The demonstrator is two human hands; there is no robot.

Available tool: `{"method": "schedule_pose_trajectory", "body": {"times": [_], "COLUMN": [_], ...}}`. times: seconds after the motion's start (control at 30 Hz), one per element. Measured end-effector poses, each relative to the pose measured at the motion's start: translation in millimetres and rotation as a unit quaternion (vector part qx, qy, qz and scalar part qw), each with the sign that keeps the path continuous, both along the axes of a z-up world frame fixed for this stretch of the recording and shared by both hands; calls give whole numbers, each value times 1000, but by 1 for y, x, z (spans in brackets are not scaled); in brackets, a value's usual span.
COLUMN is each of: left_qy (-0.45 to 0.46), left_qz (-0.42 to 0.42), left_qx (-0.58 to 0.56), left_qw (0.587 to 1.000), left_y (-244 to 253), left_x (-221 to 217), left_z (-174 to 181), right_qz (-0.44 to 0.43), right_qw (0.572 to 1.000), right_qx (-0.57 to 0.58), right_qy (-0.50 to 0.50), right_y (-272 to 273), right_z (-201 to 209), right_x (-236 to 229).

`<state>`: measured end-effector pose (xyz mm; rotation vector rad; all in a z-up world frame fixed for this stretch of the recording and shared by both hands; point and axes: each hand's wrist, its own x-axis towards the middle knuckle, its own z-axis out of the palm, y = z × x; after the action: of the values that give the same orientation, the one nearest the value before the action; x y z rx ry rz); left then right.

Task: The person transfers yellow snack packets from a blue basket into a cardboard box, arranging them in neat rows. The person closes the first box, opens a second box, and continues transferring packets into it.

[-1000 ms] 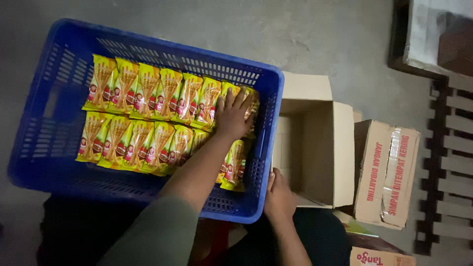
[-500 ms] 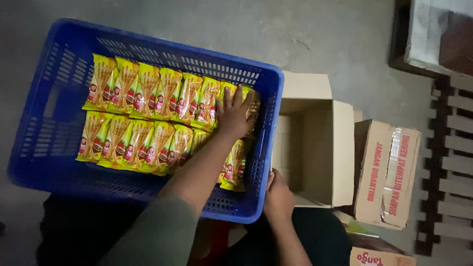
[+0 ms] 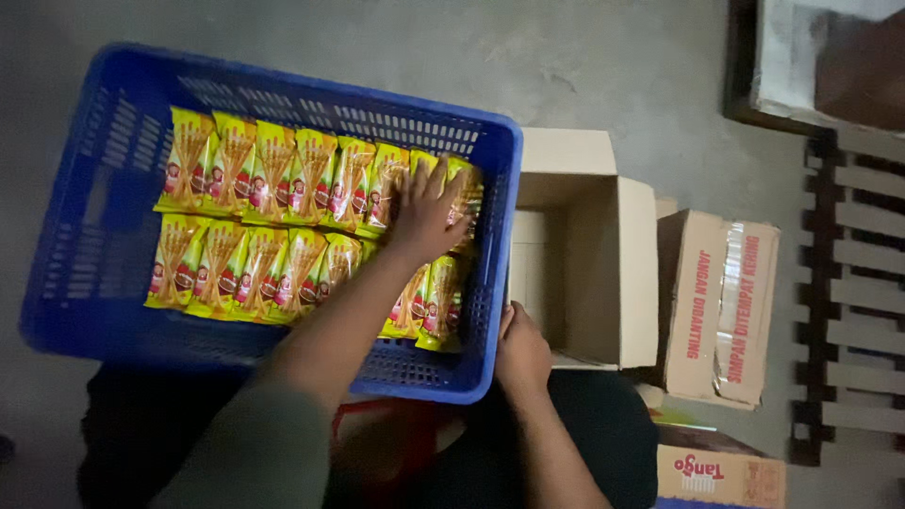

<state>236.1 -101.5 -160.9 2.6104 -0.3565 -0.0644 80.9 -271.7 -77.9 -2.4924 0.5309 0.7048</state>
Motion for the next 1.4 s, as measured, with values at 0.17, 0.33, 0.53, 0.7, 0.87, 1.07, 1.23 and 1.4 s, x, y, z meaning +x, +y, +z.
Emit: {"method": "schedule_pose_trajectory", "body": {"times": [0.17,0.33,0.53,0.7,0.87,1.07,1.23,1.4], "left_qy": [-16,88,242,416,443,410,366,265], "left_qz": [2,-13,-106,-129,-75,21,19,-48], "left_qx": [-172,-374,-337,-188,-128,-234,-380,-414], "left_qw": [985,923,903,880,884,881,850,870], "left_y": [15,12,-19,-59,-85,-96,-93,-96], "left_x": [-59,-156,-226,-241,-241,-240,-257,-258], "left_z": [22,104,148,143,113,80,101,121], "right_qz": [-15,-205,-213,-182,-137,-179,-229,-235], "right_qw": [999,890,924,973,986,952,831,785], "right_qx": [10,264,18,-20,-3,139,321,375], "right_qy": [-33,-312,-318,-139,-99,-205,-392,-432], "right_y": [-10,-39,-161,-188,-179,-192,-210,-182], "right_z": [-20,-39,-32,-46,-35,-54,-92,-38], "right_x": [2,-3,-46,-81,-89,-78,-71,-90]}}
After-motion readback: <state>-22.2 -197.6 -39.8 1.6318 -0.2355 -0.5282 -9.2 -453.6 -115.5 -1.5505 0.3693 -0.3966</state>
